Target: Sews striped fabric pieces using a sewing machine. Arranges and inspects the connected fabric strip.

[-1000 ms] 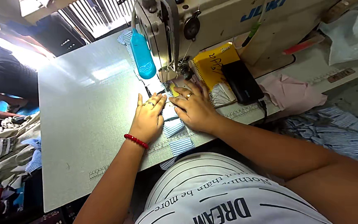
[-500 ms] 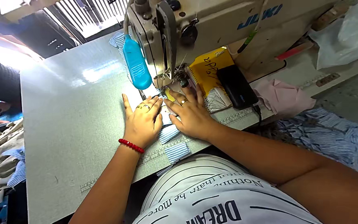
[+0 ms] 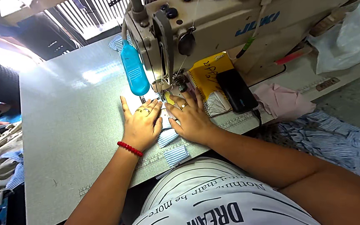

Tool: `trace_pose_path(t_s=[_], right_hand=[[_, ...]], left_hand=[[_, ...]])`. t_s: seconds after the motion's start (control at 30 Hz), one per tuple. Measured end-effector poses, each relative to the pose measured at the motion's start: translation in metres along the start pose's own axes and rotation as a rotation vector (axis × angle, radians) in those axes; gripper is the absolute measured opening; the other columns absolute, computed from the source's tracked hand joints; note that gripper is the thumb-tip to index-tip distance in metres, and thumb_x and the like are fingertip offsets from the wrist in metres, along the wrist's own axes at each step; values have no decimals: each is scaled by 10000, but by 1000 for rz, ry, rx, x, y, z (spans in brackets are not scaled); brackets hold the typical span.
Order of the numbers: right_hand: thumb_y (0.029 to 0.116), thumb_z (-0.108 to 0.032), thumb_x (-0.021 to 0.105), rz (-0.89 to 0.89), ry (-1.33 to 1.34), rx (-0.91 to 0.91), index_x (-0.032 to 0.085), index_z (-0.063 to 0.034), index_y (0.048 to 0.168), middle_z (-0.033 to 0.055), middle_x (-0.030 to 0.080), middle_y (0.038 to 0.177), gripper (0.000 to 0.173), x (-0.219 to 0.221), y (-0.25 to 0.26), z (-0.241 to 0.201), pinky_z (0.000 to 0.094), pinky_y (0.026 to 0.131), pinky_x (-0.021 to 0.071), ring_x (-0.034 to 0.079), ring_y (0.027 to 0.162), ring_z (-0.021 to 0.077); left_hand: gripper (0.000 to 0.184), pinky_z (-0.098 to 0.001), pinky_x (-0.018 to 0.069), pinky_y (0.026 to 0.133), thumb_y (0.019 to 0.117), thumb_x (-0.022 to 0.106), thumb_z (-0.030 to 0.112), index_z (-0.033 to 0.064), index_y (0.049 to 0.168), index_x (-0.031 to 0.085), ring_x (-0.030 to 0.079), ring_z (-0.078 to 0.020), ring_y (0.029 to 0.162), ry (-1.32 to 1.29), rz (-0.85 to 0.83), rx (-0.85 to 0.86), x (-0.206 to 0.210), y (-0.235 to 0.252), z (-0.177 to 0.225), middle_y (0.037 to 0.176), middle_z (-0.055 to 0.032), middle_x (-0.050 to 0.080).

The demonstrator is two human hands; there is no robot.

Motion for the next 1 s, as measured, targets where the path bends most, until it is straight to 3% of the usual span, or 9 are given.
trace_pose_path(t_s=[0.2,0.6,0.87,1.0], right_hand=[[1017,-392,487,49,-24,-23,657,-182,1391,106,517,1544,461,0,-1,-1,766,1176,58,286,1533,404],[1054,-402,395,15,-51,11,563,-206,1494,96,429,1617,510,2,0,-1,776,1170,24,225,1557,402],[1034,-285,414,123,41,-2,684,-201,1350,106,559,1498,425,3,-2,2,734,1199,78,299,1524,402],[1025,-262,438,171,59,-19,694,-188,1335,113,584,1468,409,3,-3,3,715,1204,116,335,1503,407]], left_hand=[[554,-793,38,1142,1023,302,347,138,1408,642,513,-287,1417,13,4,13,0,1,-1,1449,-49,623],[568,-792,39,1149,1038,281,362,136,1437,616,503,-289,1426,51,-22,25,-1,6,-6,1475,-51,602],[567,-781,28,1158,1041,274,354,146,1462,591,460,-281,1460,52,-59,8,-2,12,-14,1511,-40,569],[567,-778,36,1159,1038,272,354,159,1471,583,455,-274,1464,51,-82,5,-2,17,-20,1516,-34,565]])
Point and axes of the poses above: each hand's wrist, its own y-axis towards the middle knuckle, its own x-axis out of the palm, z = x × y, the point moved 1 cm from there along y, towards the middle knuckle
